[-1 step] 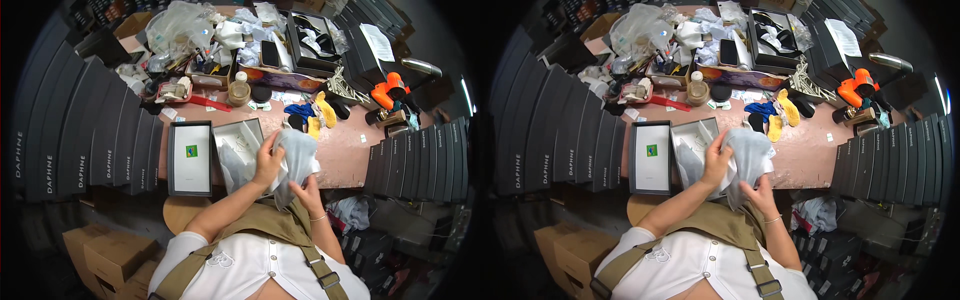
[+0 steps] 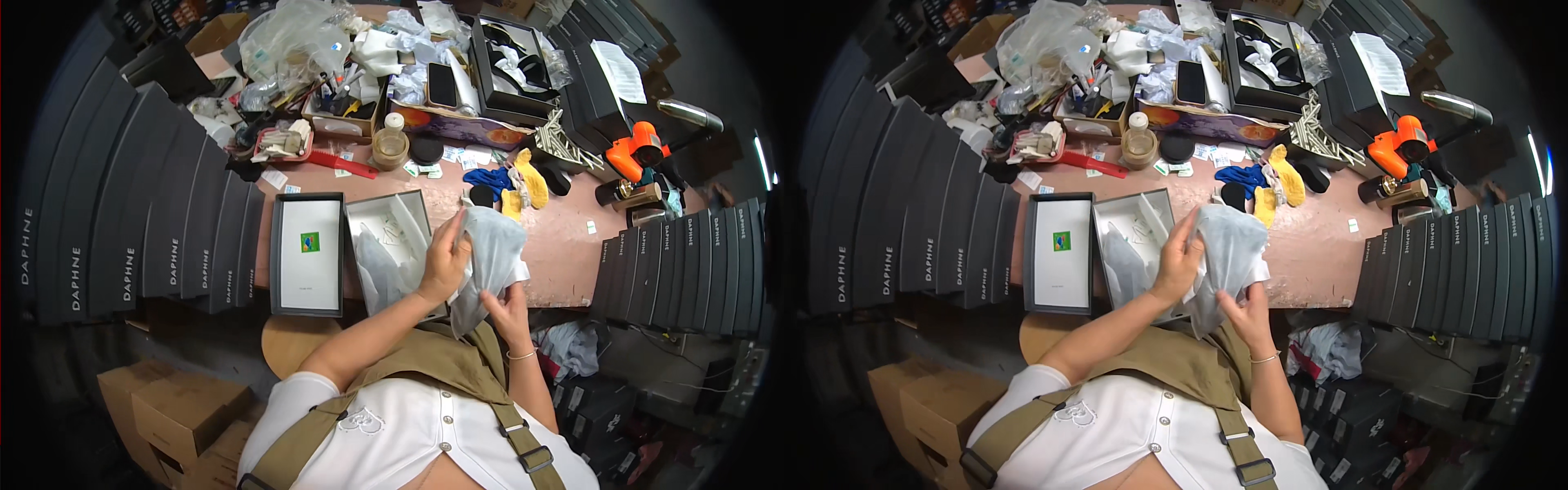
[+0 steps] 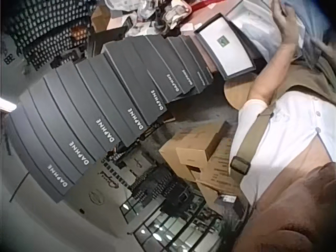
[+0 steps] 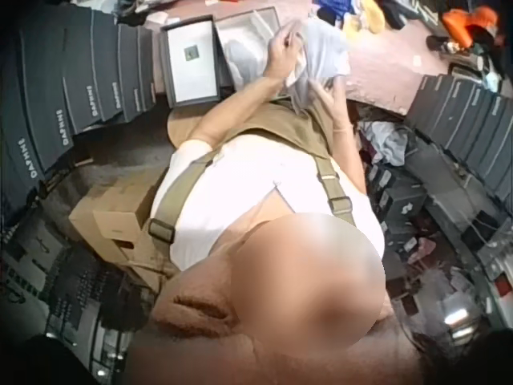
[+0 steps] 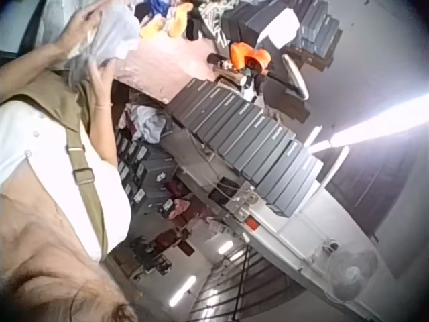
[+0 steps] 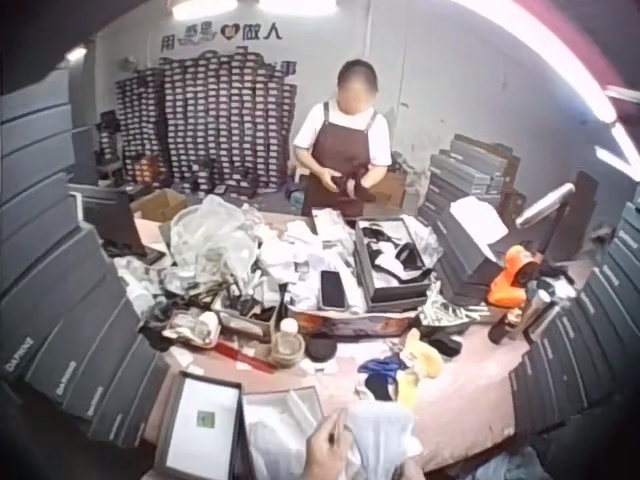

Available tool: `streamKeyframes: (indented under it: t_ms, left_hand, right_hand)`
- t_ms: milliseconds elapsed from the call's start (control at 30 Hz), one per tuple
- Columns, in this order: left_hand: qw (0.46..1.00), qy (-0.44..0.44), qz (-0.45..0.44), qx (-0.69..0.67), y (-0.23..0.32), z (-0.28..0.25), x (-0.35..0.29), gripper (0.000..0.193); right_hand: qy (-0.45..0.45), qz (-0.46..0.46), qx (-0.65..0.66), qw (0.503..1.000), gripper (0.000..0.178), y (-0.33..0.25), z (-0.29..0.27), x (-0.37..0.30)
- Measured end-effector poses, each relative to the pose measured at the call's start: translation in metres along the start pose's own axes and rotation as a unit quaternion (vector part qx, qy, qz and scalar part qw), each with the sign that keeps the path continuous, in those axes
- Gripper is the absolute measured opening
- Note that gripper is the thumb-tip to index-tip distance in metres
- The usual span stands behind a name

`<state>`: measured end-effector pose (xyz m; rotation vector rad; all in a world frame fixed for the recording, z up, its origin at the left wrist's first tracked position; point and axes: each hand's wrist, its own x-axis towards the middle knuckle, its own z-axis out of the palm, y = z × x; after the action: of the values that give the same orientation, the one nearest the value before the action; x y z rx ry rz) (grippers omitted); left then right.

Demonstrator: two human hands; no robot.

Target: Inspecting, cleaning, and packing shoes into boxes at a warehouse workstation.

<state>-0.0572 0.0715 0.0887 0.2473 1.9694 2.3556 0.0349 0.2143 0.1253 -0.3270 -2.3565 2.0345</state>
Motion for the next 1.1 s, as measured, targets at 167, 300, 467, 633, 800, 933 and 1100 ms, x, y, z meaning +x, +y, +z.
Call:
streamKeyframes:
  t_ms: [167,300,467,633,800,933,1100]
  left_hand:
    - [0.971,0.090,-0.103,-0.195,-0.052,0.022,0.023,0.045]
    - [0.894,0.200,-0.285,-0.282,-0.120,-0.028,0.019,0.045]
    - [0.853,0.248,-0.328,-0.322,-0.082,-0.083,-0.006,0.052]
    - [0.918,0.185,-0.297,-0.189,-0.109,-0.084,-0.010,0.053]
    - [0.900,0.081,-0.360,-0.232,-0.112,-0.106,-0.021,0.059]
    - [0.918,0.060,-0.367,-0.141,-0.064,-0.092,-0.015,0.063]
    - [0.924,0.236,-0.030,0.298,-0.042,-0.166,-0.058,0.057]
  right_hand:
    - [-0.013,-0.050,-0.358,0.932,0.060,0.002,0.002,0.036]
    - [-0.055,-0.185,-0.430,0.882,0.059,0.018,0.053,0.077]
    - [-0.122,-0.224,-0.446,0.858,0.046,0.020,0.112,0.086]
    - [-0.134,-0.172,-0.516,0.828,0.037,0.097,0.119,0.118]
    - [-0.147,-0.166,-0.509,0.832,0.042,0.044,0.120,0.101]
    - [-0.079,-0.232,-0.614,0.751,0.048,0.111,0.121,0.096]
    - [-0.128,-0.224,-0.515,0.818,0.050,0.065,0.118,0.085]
